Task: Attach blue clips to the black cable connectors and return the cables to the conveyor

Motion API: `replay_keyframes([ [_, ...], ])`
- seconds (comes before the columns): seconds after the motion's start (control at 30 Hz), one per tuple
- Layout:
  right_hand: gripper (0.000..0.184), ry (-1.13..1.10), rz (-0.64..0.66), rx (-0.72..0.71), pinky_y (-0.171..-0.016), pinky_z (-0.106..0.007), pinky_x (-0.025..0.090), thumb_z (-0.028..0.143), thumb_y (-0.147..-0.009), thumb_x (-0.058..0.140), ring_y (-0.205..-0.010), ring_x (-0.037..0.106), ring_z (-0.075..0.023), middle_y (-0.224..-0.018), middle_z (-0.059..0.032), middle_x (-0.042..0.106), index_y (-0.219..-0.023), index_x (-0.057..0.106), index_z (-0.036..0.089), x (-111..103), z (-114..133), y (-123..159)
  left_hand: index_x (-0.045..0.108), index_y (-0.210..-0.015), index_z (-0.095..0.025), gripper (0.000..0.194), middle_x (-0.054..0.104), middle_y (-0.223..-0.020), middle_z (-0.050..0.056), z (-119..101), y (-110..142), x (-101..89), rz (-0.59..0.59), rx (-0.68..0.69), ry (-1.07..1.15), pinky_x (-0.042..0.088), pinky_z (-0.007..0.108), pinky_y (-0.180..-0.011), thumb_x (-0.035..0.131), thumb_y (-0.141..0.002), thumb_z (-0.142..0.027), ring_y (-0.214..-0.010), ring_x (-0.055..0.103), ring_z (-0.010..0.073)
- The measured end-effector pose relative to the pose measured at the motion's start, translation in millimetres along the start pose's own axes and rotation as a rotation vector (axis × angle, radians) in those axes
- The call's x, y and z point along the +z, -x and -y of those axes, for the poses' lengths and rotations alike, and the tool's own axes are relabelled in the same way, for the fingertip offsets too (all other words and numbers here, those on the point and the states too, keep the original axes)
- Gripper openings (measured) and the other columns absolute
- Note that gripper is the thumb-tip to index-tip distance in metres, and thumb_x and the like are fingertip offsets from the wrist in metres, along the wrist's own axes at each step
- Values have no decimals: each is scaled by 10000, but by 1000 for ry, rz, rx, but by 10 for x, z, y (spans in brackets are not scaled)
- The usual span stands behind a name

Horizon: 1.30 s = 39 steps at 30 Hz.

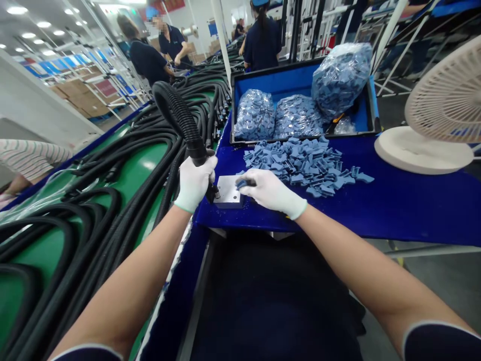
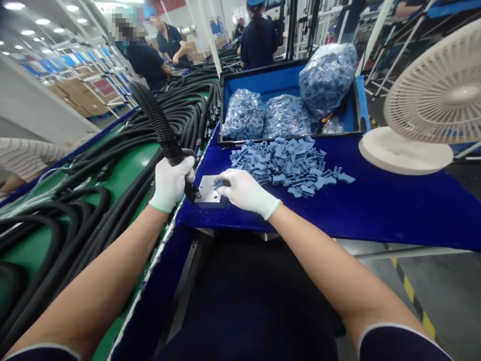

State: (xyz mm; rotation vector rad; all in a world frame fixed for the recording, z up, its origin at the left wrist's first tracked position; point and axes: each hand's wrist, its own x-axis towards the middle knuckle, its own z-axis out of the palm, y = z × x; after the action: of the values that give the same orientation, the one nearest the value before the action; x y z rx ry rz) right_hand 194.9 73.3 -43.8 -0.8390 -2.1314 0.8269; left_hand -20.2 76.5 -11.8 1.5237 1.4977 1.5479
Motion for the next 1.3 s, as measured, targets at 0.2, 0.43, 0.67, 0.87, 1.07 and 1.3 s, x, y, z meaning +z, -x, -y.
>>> replay_keyframes([
  [0.2, 156, 122, 106, -100, -750, -288, 414, 272, -959, 619, -770, 573, -167, -857, -44, 691, -889, 686, 150, 303, 57, -594, 705, -1069, -128, 299, 698, -768, 29, 3, -47, -144, 96, 14, -64, 525, 301, -749, 713, -830, -307, -726, 655, 172],
  [0.43, 384, -94, 241, -14, -574, -270, 300, 460, -847, 697, -598, 413, -110, -604, 38, 500, -635, 592, 158, 448, -123, -836, 701, -1096, -137, 334, 675, -795, 12, 113, -64, -156, 119, -45, 84, 525, 289, -719, 745, -814, -308, -727, 642, 163],
  [0.67, 431, -92, 237, 87, -610, -272, 400, 589, -789, 757, -636, 574, -150, -689, -9, 687, -761, 765, 159, 438, -134, -767, 648, -1054, -176, 328, 696, -852, 28, 33, 12, -309, 51, 2, 139, 560, 303, -721, 755, -858, -416, -741, 682, 165],
  [0.87, 240, -16, 269, 4, -758, -279, 492, 399, -875, 713, -821, 698, -191, -897, -42, 781, -919, 812, 186, 390, -106, -695, 631, -1124, -181, 357, 680, -854, 14, -80, 580, -1699, -274, -191, -119, 517, 231, -610, 707, -856, -404, -679, 657, 134],
  [1.07, 187, 123, 314, 52, -734, -308, 518, 340, -855, 705, -794, 705, -215, -879, -41, 782, -935, 808, 206, 441, -96, -715, 709, -1290, -163, 585, 765, -1228, 113, -138, 1654, -2830, 114, -642, -692, 580, 375, -924, 701, -828, -523, -1081, 730, 304],
  [1.3, 186, 202, 291, 60, -743, -330, 530, 335, -851, 682, -799, 713, -225, -857, -32, 778, -939, 807, 228, 501, -115, -723, 775, -1113, -59, 727, 755, -1193, 275, 403, 2183, -3018, 79, -874, -1036, 493, 556, -1074, 791, -584, -557, -1202, 672, 501],
])
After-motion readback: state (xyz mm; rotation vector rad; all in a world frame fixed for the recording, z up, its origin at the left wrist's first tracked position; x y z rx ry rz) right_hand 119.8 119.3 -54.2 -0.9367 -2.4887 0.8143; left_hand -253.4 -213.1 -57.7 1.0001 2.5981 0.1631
